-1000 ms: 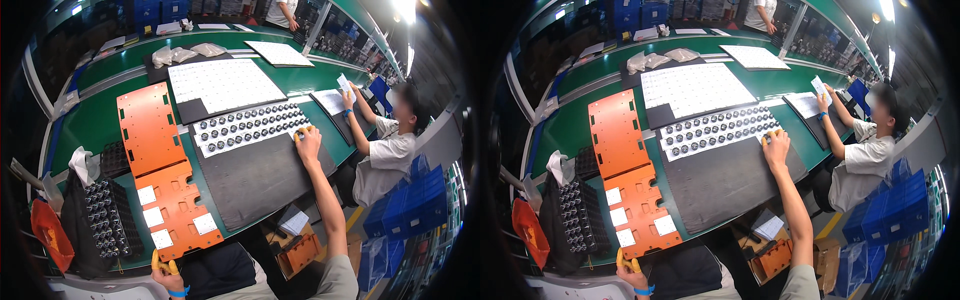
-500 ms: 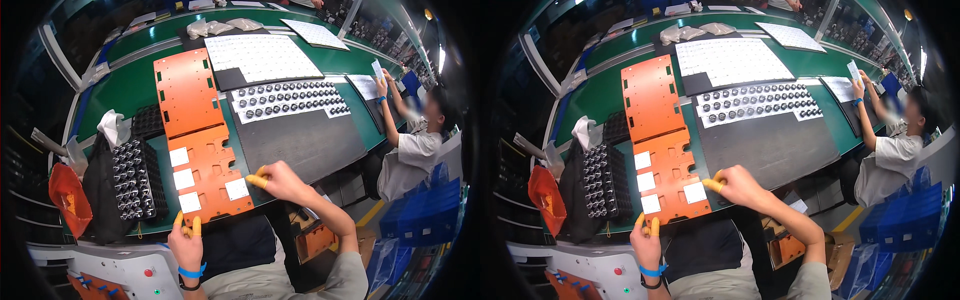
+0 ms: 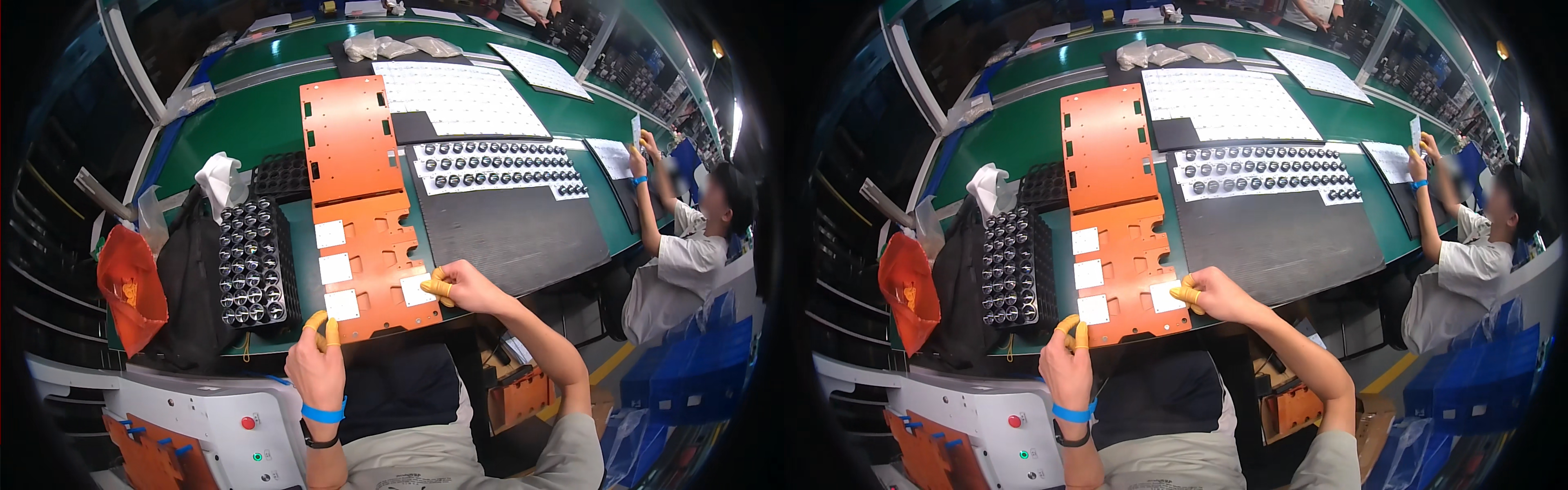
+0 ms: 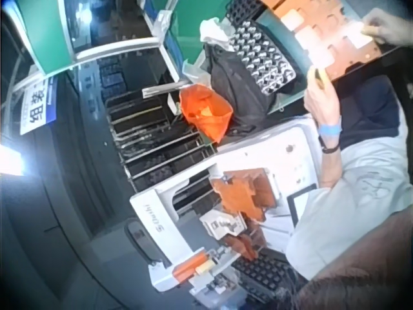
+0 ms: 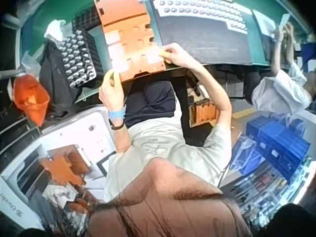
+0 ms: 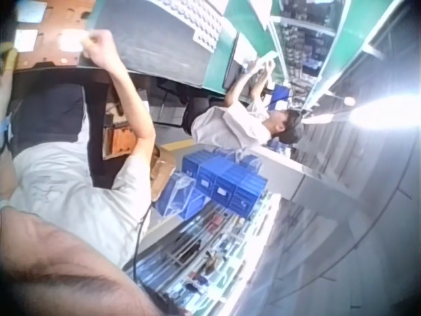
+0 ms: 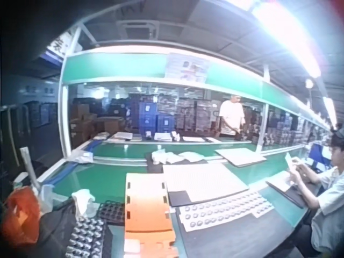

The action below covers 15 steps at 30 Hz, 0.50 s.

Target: The person places small white square components onto an orange fixture, then inserts cylindrical metal parts into the fixture's slots. They use a yellow tool to press the components into place. The person then moves the fixture to a press machine, operates it, and returns the fixture to the table to continue the assembly process.

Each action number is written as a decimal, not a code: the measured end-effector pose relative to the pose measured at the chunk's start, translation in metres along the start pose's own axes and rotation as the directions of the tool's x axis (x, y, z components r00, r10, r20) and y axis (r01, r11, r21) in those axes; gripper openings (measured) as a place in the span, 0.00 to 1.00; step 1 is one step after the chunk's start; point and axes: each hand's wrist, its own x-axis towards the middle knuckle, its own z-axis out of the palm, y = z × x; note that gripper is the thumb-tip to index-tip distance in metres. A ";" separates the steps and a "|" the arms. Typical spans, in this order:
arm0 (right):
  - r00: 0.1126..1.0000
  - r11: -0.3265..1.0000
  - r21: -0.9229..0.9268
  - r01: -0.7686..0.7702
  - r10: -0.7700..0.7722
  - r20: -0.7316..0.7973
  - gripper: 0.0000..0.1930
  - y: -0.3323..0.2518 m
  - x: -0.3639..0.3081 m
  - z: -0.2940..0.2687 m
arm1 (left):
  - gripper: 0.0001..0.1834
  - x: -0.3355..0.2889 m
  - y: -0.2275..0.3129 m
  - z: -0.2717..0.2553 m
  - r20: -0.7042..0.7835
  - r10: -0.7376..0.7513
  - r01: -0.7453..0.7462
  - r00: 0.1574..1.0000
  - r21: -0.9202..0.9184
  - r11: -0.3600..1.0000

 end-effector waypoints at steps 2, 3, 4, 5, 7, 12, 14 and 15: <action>1.000 1.000 -0.013 0.004 -0.004 0.013 0.20 0.003 0.001 -0.001 | 0.12 0.000 0.005 -0.001 0.017 -0.004 0.004 1.000 0.002 1.000; 1.000 1.000 -0.014 -0.015 0.015 0.027 0.20 -0.001 0.001 -0.001 | 0.12 0.001 0.003 0.001 0.004 0.013 -0.013 1.000 -0.003 1.000; 0.999 0.999 -0.015 -0.033 0.034 0.040 0.20 -0.005 0.000 -0.002 | 0.11 0.003 0.000 0.006 -0.009 0.030 -0.030 0.999 -0.008 1.000; 0.997 0.999 -0.017 -0.051 0.052 0.053 0.19 -0.008 -0.001 -0.002 | 0.11 0.005 -0.003 0.010 -0.022 0.048 -0.048 0.999 -0.013 0.999; 0.998 0.998 -0.022 -0.051 0.052 0.027 0.18 -0.005 -0.001 -0.001 | 0.10 0.006 0.000 0.018 -0.101 0.075 -0.081 0.992 -0.051 0.995; 1.000 1.000 0.006 0.010 -0.009 -0.026 0.17 0.002 -0.005 0.005 | 0.08 0.001 0.018 0.023 -0.140 0.077 -0.103 0.987 -0.193 0.976; 0.998 1.000 0.018 0.016 -0.015 -0.053 0.17 0.002 -0.007 0.008 | 0.07 0.000 0.026 0.026 -0.137 0.082 -0.119 0.987 -0.289 0.950; 0.998 1.000 -0.006 0.011 -0.012 -0.054 0.17 0.001 -0.007 0.007 | 0.07 0.000 0.028 0.027 -0.134 0.085 -0.126 0.987 -0.337 0.933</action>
